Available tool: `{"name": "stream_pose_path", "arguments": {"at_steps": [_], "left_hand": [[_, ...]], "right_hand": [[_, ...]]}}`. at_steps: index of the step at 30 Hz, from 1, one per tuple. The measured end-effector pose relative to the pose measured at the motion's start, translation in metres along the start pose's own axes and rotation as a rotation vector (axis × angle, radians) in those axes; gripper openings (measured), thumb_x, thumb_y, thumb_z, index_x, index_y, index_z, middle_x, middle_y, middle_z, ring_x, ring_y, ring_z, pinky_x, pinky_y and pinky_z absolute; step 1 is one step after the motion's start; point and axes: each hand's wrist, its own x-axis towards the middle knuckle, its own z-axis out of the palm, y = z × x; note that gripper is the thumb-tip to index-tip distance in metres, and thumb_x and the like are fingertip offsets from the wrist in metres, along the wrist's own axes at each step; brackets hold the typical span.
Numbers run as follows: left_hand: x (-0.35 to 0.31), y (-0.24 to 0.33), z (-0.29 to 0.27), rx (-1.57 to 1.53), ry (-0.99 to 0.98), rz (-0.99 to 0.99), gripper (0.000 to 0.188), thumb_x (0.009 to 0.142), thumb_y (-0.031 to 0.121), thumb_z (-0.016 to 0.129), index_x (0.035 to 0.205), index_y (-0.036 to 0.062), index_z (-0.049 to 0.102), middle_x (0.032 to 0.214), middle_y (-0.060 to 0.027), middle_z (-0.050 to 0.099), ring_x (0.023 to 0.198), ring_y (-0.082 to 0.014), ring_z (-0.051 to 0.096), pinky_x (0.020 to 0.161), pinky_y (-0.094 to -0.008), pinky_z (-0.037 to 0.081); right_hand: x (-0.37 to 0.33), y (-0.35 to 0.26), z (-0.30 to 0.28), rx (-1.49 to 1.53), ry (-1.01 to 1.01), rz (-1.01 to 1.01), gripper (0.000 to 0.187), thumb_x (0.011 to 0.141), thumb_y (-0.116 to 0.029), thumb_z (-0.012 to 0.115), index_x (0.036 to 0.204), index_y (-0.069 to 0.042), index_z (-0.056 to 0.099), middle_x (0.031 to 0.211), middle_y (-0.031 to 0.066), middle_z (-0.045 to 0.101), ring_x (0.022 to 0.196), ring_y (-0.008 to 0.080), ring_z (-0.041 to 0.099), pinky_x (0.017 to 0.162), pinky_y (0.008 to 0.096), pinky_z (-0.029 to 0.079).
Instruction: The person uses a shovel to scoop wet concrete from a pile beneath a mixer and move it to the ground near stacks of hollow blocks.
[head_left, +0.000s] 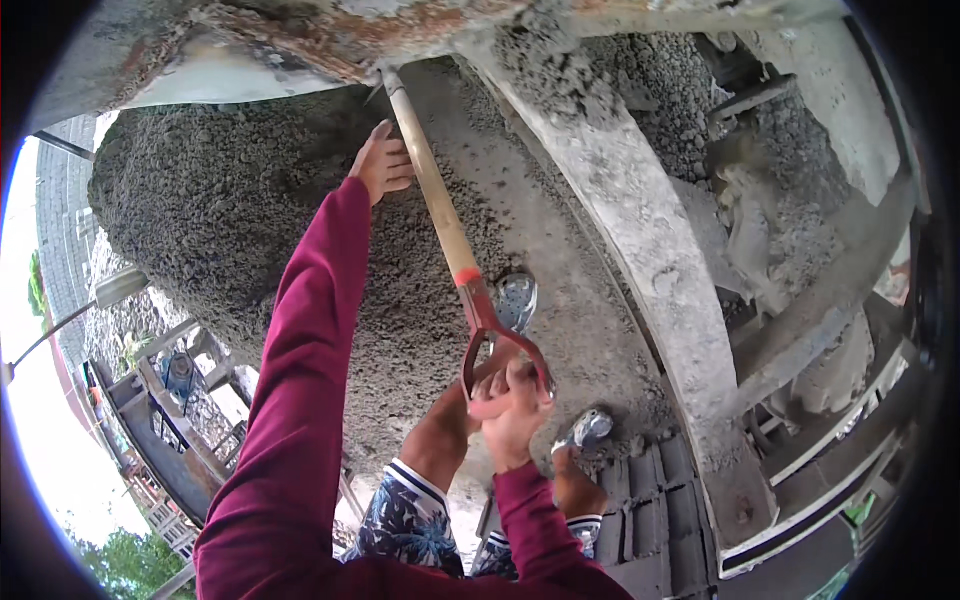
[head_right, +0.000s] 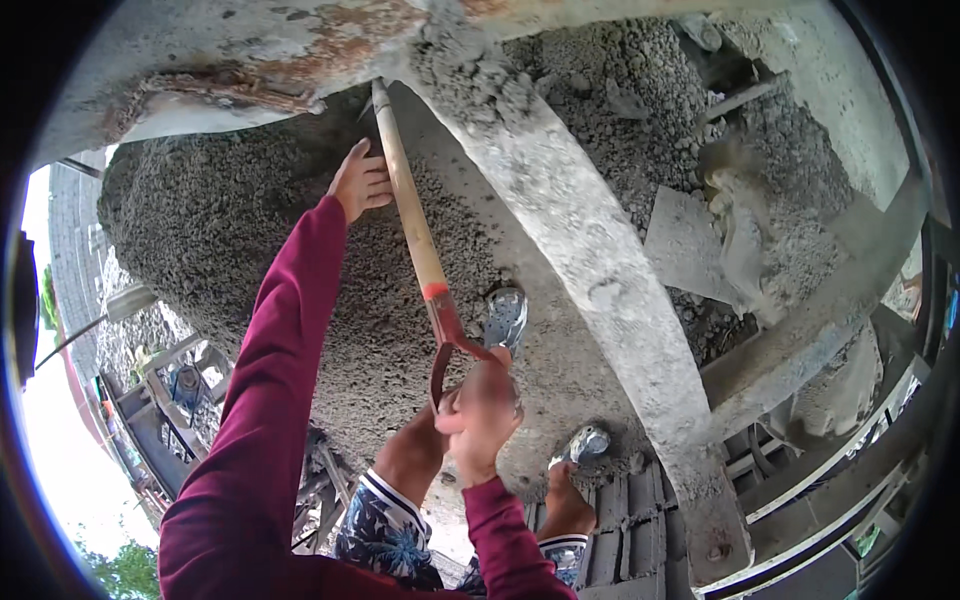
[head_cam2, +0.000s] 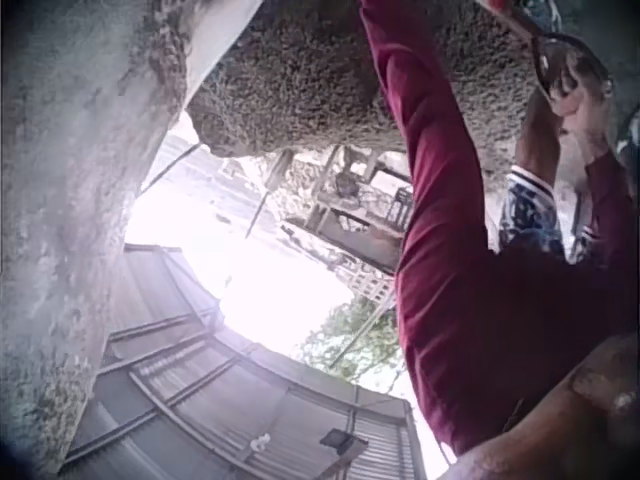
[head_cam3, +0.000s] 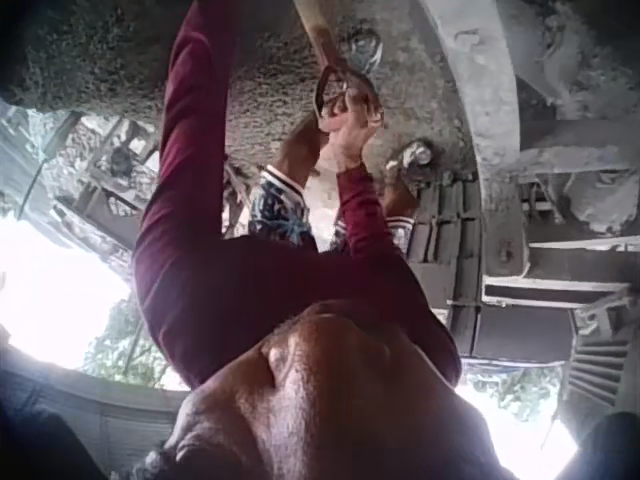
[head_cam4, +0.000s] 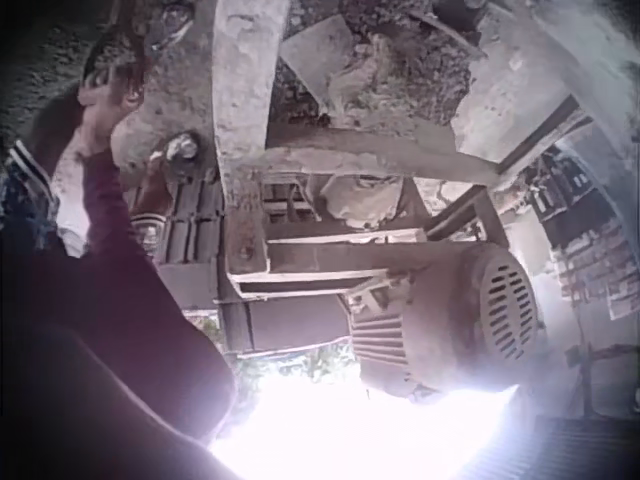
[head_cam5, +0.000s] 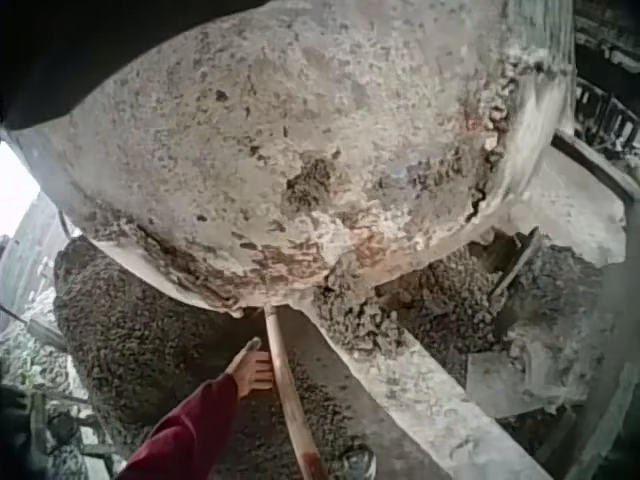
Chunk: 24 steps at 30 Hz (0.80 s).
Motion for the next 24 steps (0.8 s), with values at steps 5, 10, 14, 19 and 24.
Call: {"name": "stream_pose_path", "arguments": {"at_steps": [5,10,14,19,24], "left_hand": [[-0.03,-0.102,-0.022,-0.035,0.055,-0.016,0.096,0.087,0.067,0.044,0.142,-0.0085,0.027,0.131,-0.0306,0.048,0.111,-0.0367,0.058,0.087,-0.0451,0.051],[-0.03,-0.119,0.012,-0.242,-0.006,-0.072,0.1,0.086,0.069,0.043,0.144,-0.0095,0.022,0.137,-0.0327,0.04,0.121,-0.0394,0.05,0.099,-0.0497,0.043],[-0.018,-0.125,0.078,-0.306,-0.119,-0.13,0.075,0.089,0.053,0.054,0.134,-0.0043,0.039,0.111,-0.0221,0.06,0.094,-0.0311,0.064,0.085,-0.0472,0.052],[-0.058,-0.196,0.159,-0.217,0.119,-0.191,0.013,0.086,0.014,0.062,0.091,0.0052,0.055,0.068,-0.0069,0.055,0.054,-0.0196,0.055,0.049,-0.0387,0.046],[-0.19,-0.244,0.189,-0.253,0.203,-0.216,0.013,0.084,0.014,0.06,0.078,0.0062,0.052,0.06,-0.0044,0.052,0.047,-0.019,0.052,0.043,-0.0357,0.044]], "right_hand": [[0.042,-0.009,-0.06,-0.051,-0.024,0.108,0.019,0.079,-0.01,0.071,0.079,-0.009,0.052,0.068,0.003,0.051,0.06,0.0157,0.052,0.055,0.0359,0.047],[-0.04,-0.034,-0.085,-0.083,0.122,0.169,0.016,0.08,-0.01,0.068,0.081,-0.01,0.052,0.066,0.003,0.048,0.058,0.0188,0.048,0.058,0.0381,0.045],[-0.106,-0.075,-0.136,-0.173,0.34,0.163,0.025,0.076,-0.025,0.066,0.094,-0.009,0.058,0.064,0.0011,0.046,0.055,0.0164,0.047,0.052,0.0326,0.042],[-0.162,-0.106,-0.209,-0.197,0.519,0.01,0.026,0.075,-0.027,0.065,0.091,-0.009,0.058,0.058,0.0009,0.044,0.046,0.0165,0.044,0.043,0.0313,0.04],[-0.246,-0.156,-0.285,-0.19,0.658,0.006,0.022,0.081,-0.026,0.056,0.086,-0.004,0.059,0.054,0.0008,0.042,0.039,0.0164,0.039,0.036,0.0329,0.037]]}}
